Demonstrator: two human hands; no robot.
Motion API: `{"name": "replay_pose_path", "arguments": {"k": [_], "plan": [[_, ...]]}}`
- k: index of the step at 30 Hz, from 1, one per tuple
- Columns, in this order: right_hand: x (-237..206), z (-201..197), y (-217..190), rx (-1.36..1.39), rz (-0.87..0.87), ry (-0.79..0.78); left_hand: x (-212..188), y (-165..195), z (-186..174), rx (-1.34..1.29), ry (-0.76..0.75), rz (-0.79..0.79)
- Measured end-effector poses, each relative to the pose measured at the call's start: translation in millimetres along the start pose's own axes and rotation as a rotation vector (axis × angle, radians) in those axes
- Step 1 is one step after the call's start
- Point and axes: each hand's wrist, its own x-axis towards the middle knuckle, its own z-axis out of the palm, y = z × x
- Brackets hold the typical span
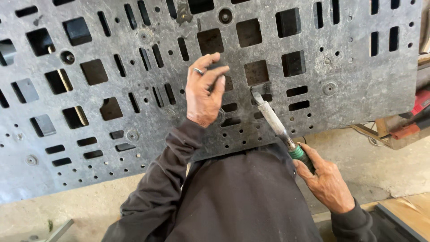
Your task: The person uses a soldering iron to apply solder to several square cutouts on a perforated metal sheet. They then use a utility knife to scrape and smooth the soldered areas.
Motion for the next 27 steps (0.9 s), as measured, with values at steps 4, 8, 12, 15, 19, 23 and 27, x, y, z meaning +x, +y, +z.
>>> {"name": "replay_pose_path", "arguments": {"k": [4,8,12,15,19,23,27], "plan": [[9.3,-7.2,2.4,-0.029,-0.013,-0.031,0.9,-15.2,-13.6,-0.729,0.185,-0.301],[22.7,-13.1,7.5,-0.091,0.014,-0.084,-14.3,-28.2,-32.1,-0.880,0.527,-0.304],[35.0,-20.5,14.1,-0.146,-0.138,-0.053,-50.9,-9.4,-23.8,0.009,0.601,-0.198],[39.6,-29.3,19.7,-0.139,-0.232,-0.061,-81.0,19.5,-0.6,0.329,0.463,-0.196],[44.7,-39.8,25.5,-0.176,-0.206,-0.098,-88.7,35.3,20.4,0.584,0.318,-0.169],[50.7,-40.8,31.7,-0.181,-0.221,-0.112,-83.1,32.8,22.9,0.543,0.338,-0.197],[55.9,-35.1,43.8,-0.138,-0.284,-0.070,-81.8,28.6,23.5,0.553,0.344,-0.203]]}}
